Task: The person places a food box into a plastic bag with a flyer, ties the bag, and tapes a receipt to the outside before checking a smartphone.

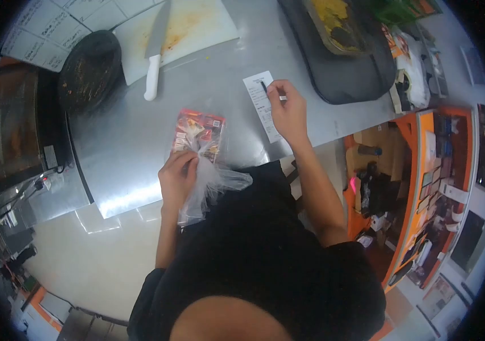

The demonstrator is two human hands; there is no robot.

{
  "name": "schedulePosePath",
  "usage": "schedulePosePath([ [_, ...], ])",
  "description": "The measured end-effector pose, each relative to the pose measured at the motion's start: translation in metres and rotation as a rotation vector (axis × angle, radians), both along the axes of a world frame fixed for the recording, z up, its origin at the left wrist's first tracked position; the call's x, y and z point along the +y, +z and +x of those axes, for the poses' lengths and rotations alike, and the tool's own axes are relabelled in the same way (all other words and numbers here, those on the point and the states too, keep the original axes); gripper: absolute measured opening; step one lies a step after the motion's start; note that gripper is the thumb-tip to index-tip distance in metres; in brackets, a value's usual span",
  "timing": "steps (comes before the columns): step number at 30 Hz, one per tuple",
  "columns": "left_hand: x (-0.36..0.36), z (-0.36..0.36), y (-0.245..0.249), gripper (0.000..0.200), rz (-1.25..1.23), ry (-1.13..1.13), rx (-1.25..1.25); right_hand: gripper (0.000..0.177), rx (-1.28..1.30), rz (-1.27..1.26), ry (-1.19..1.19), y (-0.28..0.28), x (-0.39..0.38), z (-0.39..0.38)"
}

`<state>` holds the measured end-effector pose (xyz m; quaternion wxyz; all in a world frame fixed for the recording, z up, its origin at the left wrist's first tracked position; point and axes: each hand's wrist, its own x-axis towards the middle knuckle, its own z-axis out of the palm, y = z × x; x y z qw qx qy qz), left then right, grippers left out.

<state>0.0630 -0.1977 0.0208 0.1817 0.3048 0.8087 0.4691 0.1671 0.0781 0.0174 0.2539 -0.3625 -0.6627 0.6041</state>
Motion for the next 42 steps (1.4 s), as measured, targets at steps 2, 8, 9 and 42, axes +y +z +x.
schedulePosePath([
  [2, 0.002, -0.004, 0.014, 0.041, -0.083, -0.189, 0.233, 0.030, -0.309, 0.848, 0.068, -0.028, 0.010, 0.015],
  [8, 0.008, -0.021, -0.004, 0.043, -0.230, -0.362, 0.603, 0.029, -0.511, 0.744, 0.002, -0.058, -0.015, 0.027],
  [9, 0.009, -0.028, -0.012, 0.035, -0.191, -0.356, 0.485, 0.026, -0.506, 0.627, 0.025, -0.061, -0.011, 0.026],
  [42, 0.038, 0.008, -0.008, 0.063, -0.307, -0.197, 0.777, 0.095, -0.298, 0.491, 0.126, -0.017, 0.025, -0.188],
])
